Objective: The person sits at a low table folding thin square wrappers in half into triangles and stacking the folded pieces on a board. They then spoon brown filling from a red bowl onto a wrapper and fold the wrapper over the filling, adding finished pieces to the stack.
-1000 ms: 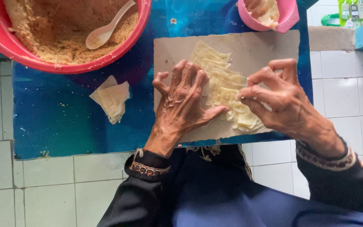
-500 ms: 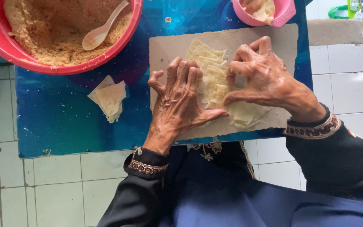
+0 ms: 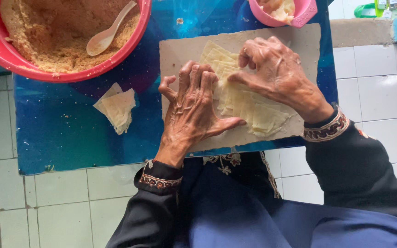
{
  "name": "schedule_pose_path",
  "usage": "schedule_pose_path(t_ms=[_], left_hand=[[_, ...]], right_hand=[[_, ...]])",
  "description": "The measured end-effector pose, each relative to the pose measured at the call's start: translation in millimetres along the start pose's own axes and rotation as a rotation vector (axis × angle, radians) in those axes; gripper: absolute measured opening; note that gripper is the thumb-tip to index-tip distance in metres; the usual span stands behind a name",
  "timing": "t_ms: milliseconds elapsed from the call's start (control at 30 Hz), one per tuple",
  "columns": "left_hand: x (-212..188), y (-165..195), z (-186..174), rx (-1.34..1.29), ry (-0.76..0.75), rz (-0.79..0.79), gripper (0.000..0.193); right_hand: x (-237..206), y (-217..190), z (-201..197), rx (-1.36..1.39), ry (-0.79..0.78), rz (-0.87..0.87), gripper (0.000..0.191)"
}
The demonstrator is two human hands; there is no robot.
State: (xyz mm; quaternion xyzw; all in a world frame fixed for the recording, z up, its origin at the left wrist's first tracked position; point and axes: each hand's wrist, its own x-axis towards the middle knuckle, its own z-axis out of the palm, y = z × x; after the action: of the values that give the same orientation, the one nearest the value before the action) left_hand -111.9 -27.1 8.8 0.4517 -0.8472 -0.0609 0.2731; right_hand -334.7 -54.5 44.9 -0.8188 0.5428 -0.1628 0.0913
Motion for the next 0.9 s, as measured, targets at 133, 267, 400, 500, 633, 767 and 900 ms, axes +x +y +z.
schedule_pose_path(t_ms=[133,267,400,500,633,767,900], left_hand=[[1.5,0.1,-0.1,-0.005,-0.025,-0.014,0.102],[0.5,-1.7,2.3,0.000,-0.001,-0.003,0.106],[0.3,-0.8,2.4,-0.011,0.004,0.007,0.105],[0.1,-0.4,0.8,-0.035,0.007,0.001,0.101],[-3.1,2.8,-1.0,-0.104,0.036,0.036,0.089],[-15.5,14.4,-6.6,-0.031,-0.036,0.271,0.072],[-30.5,37.1,-5.1,-0.096,-0.124,0.271,0.079]], right_hand=[[-11.5,13.6,-18.3,0.015,-0.030,0.060,0.035],[-41.1,21.2,-38.9,-0.061,-0.144,-0.054,0.046],[-46.1,21.2,-33.7,-0.081,-0.244,0.081,0.058],[-36.5,22.4,-31.5,-0.099,-0.272,0.119,0.062],[-26.9,20.1,-31.1,-0.129,-0.394,0.230,0.062],[-29.4,16.9,-33.0,-0.155,-0.386,0.227,0.059],[-34.7,22.4,-32.1,-0.110,-0.356,0.208,0.058]])
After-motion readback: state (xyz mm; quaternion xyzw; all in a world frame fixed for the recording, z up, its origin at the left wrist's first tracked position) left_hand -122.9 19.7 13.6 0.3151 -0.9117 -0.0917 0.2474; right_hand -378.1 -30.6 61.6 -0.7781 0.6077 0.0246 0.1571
